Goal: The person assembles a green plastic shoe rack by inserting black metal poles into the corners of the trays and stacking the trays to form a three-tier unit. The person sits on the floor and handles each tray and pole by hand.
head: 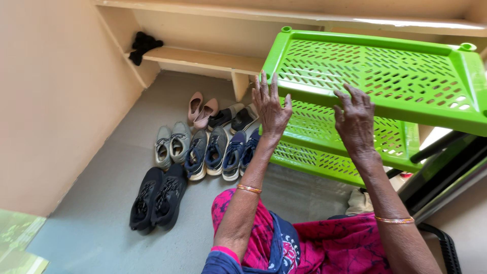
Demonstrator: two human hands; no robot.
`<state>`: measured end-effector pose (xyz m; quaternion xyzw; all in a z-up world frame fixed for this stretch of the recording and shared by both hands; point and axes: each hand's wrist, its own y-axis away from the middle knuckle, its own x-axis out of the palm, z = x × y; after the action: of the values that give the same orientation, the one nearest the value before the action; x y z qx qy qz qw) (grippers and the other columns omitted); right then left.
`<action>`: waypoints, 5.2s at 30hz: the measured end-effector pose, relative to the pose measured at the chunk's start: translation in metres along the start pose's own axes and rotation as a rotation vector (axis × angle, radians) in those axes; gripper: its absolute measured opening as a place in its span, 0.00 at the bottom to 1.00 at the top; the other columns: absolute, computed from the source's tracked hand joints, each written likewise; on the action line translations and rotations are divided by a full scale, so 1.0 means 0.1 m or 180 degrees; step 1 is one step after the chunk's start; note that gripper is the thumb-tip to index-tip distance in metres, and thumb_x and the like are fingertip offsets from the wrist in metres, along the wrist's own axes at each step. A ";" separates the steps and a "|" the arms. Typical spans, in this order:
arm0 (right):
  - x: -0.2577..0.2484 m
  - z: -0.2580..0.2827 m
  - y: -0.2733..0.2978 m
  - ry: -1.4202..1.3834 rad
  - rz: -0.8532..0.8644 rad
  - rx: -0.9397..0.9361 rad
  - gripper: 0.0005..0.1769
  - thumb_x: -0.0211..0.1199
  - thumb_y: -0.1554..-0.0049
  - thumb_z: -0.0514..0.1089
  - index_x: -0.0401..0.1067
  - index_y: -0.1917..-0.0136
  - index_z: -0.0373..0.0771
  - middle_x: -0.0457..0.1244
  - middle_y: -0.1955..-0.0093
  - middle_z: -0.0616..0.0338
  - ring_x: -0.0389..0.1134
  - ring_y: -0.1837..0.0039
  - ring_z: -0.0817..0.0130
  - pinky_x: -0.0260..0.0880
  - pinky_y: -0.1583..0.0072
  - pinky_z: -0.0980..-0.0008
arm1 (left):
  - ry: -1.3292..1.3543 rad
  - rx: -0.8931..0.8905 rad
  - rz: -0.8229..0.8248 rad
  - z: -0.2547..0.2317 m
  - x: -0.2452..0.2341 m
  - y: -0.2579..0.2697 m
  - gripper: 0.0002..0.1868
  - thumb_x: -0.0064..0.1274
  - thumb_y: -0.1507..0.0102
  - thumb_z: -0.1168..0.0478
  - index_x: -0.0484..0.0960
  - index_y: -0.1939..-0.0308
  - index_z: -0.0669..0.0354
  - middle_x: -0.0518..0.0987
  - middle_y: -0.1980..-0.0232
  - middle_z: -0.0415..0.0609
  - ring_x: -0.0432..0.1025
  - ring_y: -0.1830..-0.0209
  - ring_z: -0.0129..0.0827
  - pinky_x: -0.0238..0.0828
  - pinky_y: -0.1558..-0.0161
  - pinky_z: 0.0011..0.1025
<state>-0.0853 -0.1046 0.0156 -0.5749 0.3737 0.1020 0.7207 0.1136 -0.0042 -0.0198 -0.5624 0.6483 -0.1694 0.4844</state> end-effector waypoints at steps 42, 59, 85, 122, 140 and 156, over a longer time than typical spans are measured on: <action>0.04 0.12 -0.10 -0.0606 0.0058 -0.0205 0.16 0.66 0.31 0.46 0.74 0.34 0.36 0.66 0.30 0.46 0.65 0.26 0.53 0.60 0.24 0.57 | 0.2318 -0.2212 0.0123 0.54 0.27 -0.03 0.25 0.41 0.29 0.59 0.69 0.29 0.63 0.79 0.37 0.61 0.75 0.38 0.47 0.68 0.35 0.37; 0.99 0.68 -0.85 0.0168 0.0346 -0.1271 0.36 0.70 0.42 0.52 0.67 0.25 0.41 0.64 0.30 0.39 0.66 0.30 0.44 0.66 0.31 0.49 | 0.1686 -0.1139 0.0286 0.77 0.38 -0.02 0.19 0.61 0.38 0.49 0.80 0.50 0.55 0.85 0.63 0.54 0.81 0.59 0.51 0.74 0.59 0.44; 1.07 1.11 -0.09 -0.4837 0.0150 0.3056 0.18 0.64 0.38 0.45 0.71 0.37 0.36 0.70 0.40 0.55 0.73 0.41 0.69 0.75 0.40 0.69 | 0.1676 -0.0900 0.0256 0.67 0.16 -0.14 0.44 0.67 0.44 0.54 0.59 0.29 0.50 0.76 0.41 0.58 0.74 0.40 0.53 0.73 0.44 0.46; 2.98 0.81 -0.33 -0.3654 0.1144 0.1551 0.20 0.61 0.34 0.50 0.70 0.44 0.29 0.65 0.54 0.52 0.65 0.51 0.63 0.69 0.48 0.57 | 0.1059 0.0003 0.0752 0.91 -0.09 -0.59 0.51 0.57 0.43 0.26 0.70 0.27 0.57 0.71 0.27 0.60 0.65 0.25 0.48 0.64 0.26 0.44; 2.83 0.83 -0.38 -0.3708 0.0841 0.1022 0.24 0.61 0.38 0.49 0.67 0.37 0.28 0.67 0.42 0.41 0.68 0.40 0.55 0.68 0.41 0.57 | -0.0799 0.2389 0.1237 1.04 0.17 -0.76 0.37 0.56 0.53 0.72 0.70 0.39 0.88 0.71 0.38 0.85 0.69 0.34 0.67 0.61 0.29 0.49; 2.83 0.88 -0.39 -0.4066 0.0695 0.1168 0.17 0.62 0.38 0.43 0.70 0.38 0.33 0.67 0.46 0.55 0.69 0.43 0.65 0.71 0.43 0.64 | 0.2744 -0.1485 0.1583 1.12 0.23 -0.29 0.45 0.68 0.46 0.35 0.81 0.40 0.71 0.85 0.45 0.61 0.79 0.44 0.38 0.77 0.41 0.35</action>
<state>0.1723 -0.1177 -0.1353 -0.2288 -0.0588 0.4291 0.8718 0.2243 0.0022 -0.0607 -0.3643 0.9218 -0.1166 0.0629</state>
